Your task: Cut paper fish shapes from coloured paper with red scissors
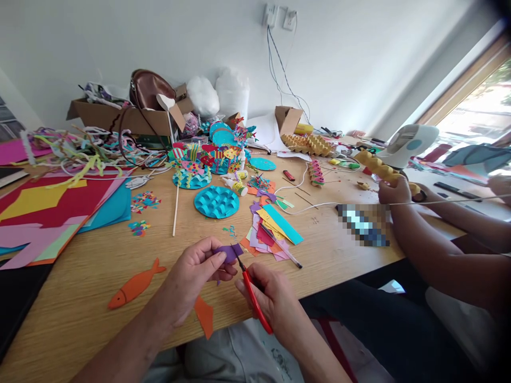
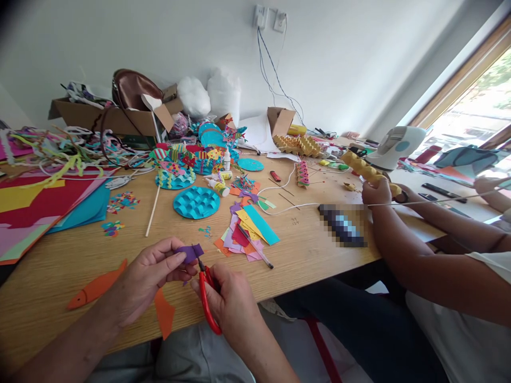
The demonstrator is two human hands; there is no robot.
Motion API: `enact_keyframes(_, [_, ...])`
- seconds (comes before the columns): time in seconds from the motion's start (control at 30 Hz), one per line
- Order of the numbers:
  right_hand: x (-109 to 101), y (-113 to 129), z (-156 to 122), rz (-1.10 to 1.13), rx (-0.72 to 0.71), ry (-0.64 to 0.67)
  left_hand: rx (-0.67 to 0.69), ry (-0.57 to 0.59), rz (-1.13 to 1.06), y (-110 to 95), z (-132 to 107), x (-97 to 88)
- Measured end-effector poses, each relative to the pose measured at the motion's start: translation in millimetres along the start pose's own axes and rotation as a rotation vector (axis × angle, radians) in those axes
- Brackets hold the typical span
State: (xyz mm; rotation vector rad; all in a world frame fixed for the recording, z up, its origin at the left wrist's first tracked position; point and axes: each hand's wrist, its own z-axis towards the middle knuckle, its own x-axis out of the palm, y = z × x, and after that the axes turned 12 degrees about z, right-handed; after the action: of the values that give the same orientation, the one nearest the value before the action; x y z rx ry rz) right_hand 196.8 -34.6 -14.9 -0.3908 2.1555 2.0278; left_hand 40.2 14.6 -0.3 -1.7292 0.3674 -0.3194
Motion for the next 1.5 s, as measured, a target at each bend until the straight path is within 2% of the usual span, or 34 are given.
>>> enact_keyframes(0.2, [0, -3, -3, 0.020, 0.028, -0.011, -0.026, 0.010, 0.022, 2, 0, 0.4])
enact_keyframes(0.47, [-7, 11, -16, -0.101, 0.022, 0.066, -0.002, -0.076, 0.060, -6, 0, -0.2])
enact_keyframes(0.63, [-7, 16, -14, -0.189, -0.005, 0.071, 0.005, -0.052, 0.059, -9, -2, 0.5])
enact_keyframes(0.8, [-7, 18, -10, -0.186, -0.016, 0.072, 0.009, -0.023, 0.087, -8, -2, 2.3])
enact_keyframes(1.5, [-6, 3, -6, -0.131, -0.048, 0.004, -0.010, 0.000, 0.074, -5, 1, -0.4])
